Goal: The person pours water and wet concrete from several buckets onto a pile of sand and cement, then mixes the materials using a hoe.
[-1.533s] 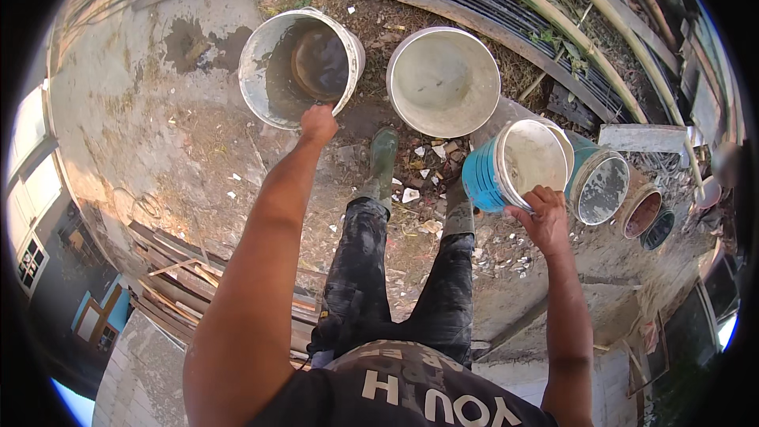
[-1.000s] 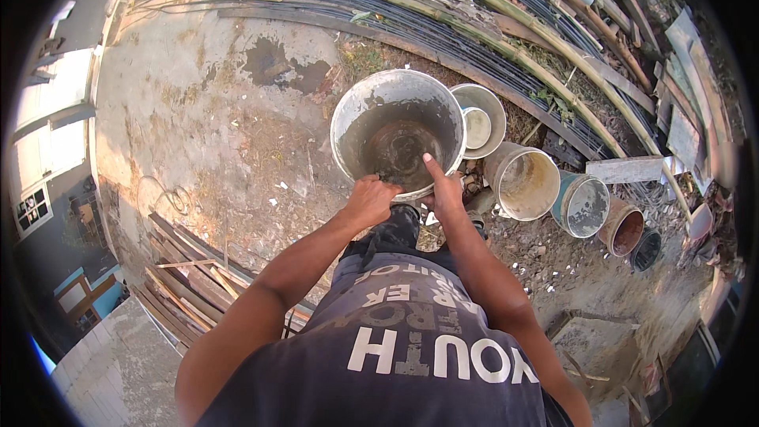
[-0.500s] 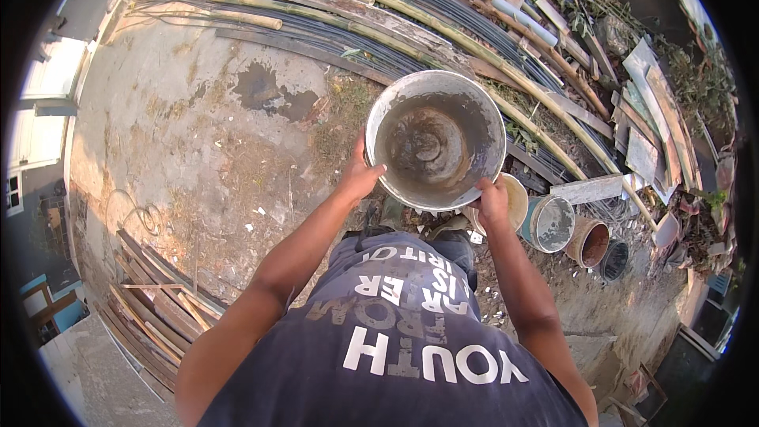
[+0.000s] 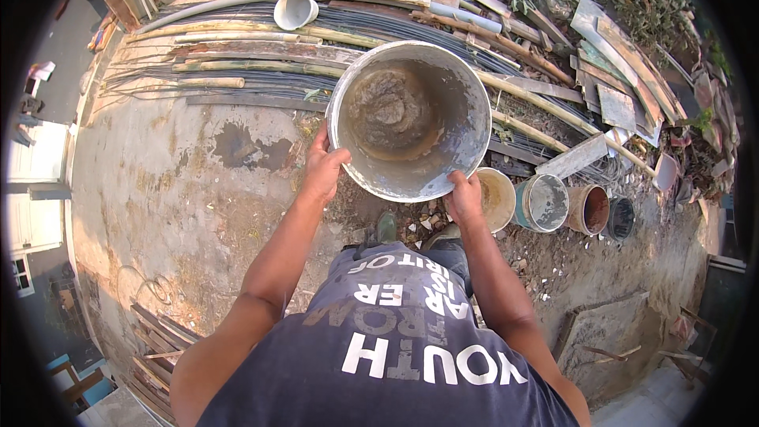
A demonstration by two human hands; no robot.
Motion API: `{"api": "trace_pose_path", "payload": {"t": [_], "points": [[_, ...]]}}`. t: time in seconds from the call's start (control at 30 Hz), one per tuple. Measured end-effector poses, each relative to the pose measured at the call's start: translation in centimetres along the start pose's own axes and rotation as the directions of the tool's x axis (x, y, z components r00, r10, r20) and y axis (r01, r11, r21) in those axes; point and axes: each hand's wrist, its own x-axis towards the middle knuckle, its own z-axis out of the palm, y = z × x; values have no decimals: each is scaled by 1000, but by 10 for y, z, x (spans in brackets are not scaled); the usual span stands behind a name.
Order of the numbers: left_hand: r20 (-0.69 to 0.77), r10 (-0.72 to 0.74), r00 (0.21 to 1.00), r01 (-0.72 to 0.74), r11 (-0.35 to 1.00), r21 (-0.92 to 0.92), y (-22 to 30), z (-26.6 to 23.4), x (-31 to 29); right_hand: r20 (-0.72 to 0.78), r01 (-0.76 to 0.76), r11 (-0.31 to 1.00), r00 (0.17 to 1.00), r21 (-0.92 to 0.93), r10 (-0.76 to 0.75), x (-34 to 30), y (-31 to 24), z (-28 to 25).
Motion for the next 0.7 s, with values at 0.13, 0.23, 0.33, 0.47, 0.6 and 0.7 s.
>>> {"api": "trace_pose_path", "payload": {"t": [0.13,0.23,0.33,0.47,0.6,0.7], "points": [[49,62,997,-64,996,60,16,-6,-31,102,484,443,754,-755,-649,-70,-65,42],[130,109,986,-123,987,108,13,9,-53,511,650,-2,594,-760,-621,-64,-95,74],[199,87,976,-122,978,169,5,28,-65,578,572,176,816,-801,-22,20,-45,93],[375,-90,922,-5,970,244,-15,86,-73,180,182,-17,981,-983,78,106,24,-21],[466,-277,840,109,928,355,-25,90,-72,63,55,39,963,-998,264,63,137,-109],[594,-325,735,53,902,429,-22,130,-84,-94,-154,190,952,-970,291,13,140,-167]]}}
